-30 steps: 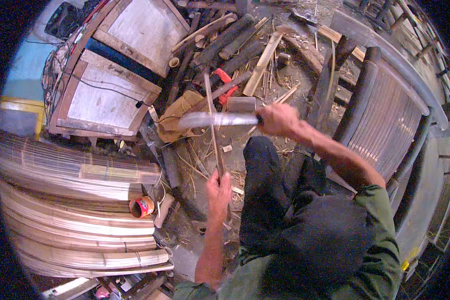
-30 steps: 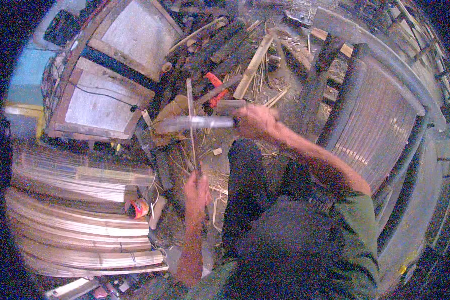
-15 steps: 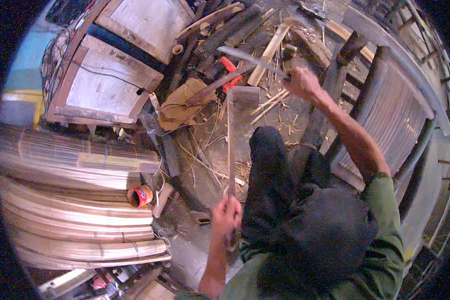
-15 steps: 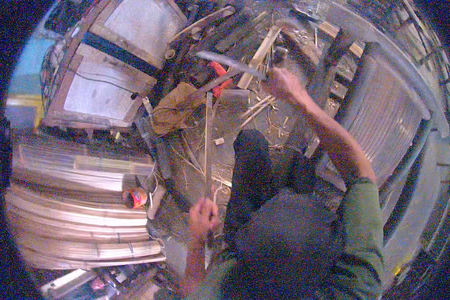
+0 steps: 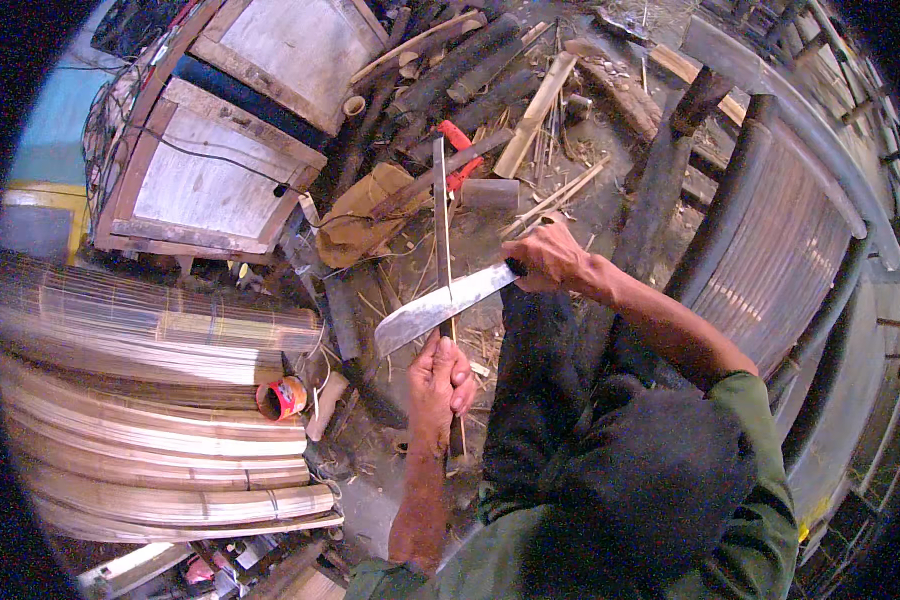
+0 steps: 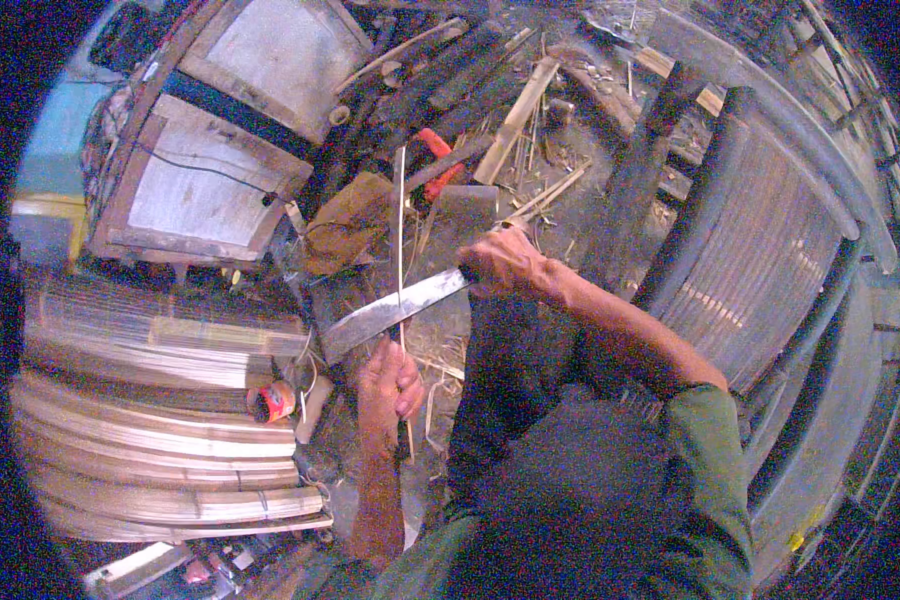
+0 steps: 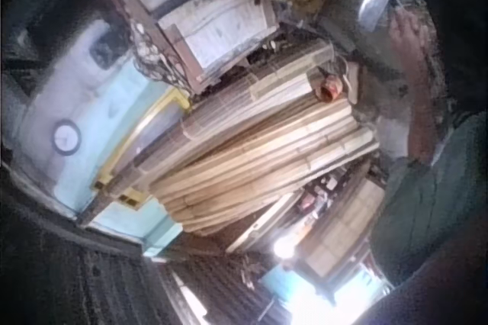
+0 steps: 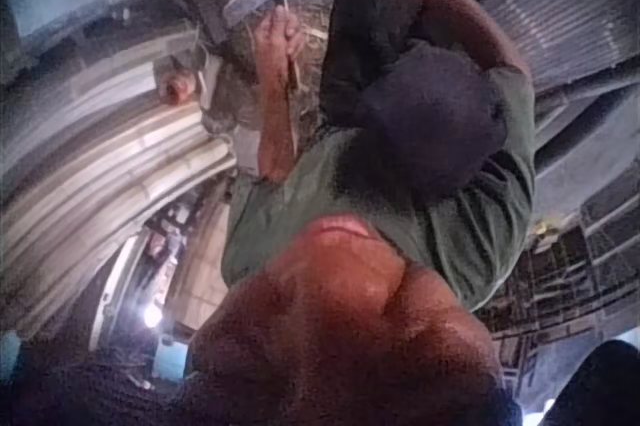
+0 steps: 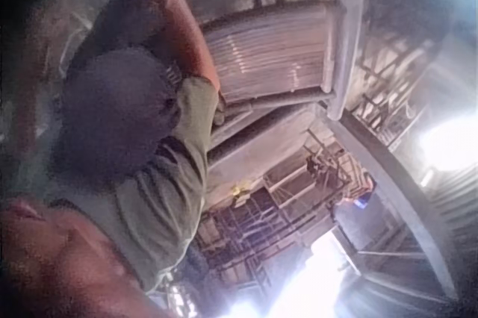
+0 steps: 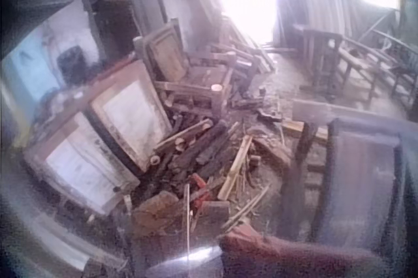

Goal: The person repairs a chair by cutting thin wooden strips with a hand saw and inserting them into the chair frame. They repeatedly measure, cut, and fit the strips into place, adjusting the chair as needed.

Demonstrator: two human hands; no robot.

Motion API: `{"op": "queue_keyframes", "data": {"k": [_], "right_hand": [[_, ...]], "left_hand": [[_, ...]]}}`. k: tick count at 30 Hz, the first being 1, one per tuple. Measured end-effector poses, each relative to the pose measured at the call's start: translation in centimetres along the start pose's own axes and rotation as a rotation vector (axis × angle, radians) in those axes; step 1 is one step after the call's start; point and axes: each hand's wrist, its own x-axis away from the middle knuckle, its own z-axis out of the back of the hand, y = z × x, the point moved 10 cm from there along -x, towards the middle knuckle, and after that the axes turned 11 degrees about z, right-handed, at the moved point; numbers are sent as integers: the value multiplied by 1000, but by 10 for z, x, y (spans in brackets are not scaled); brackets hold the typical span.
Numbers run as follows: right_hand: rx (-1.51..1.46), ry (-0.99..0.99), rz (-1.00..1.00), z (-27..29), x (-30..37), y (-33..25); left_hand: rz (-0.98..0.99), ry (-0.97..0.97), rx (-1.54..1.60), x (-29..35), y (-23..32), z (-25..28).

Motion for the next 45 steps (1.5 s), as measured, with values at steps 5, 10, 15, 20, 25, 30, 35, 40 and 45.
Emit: {"op": "queue_keyframes", "data": {"k": [5,10,15,20,25,30,35,40,45], "right_hand": [[-80,-52,-745,54,62,148],[-24,359,-157,62,17,84],[-269,221,-50,70,-8,19],[-336,174,-382,-5,5,19],[-474,131,-385,-10,10,4],[-42,33,-345,31,23,10],[-7,-110,-139,7,-6,-45],[41,75,28,-1,-22,-10],[148,-109,-253,-20,1,61]], "left_hand": [[25,0,-301,59,-47,50],[427,-134,-35,28,-87,30],[395,-735,622,56,-20,1],[-441,57,-185,-16,-3,22],[-661,298,-72,-28,52,15],[-326,150,6,-37,45,47],[-132,239,-179,-38,-1,40],[-104,175,-188,-1,-11,32],[-8,273,-443,33,-21,37]]}}
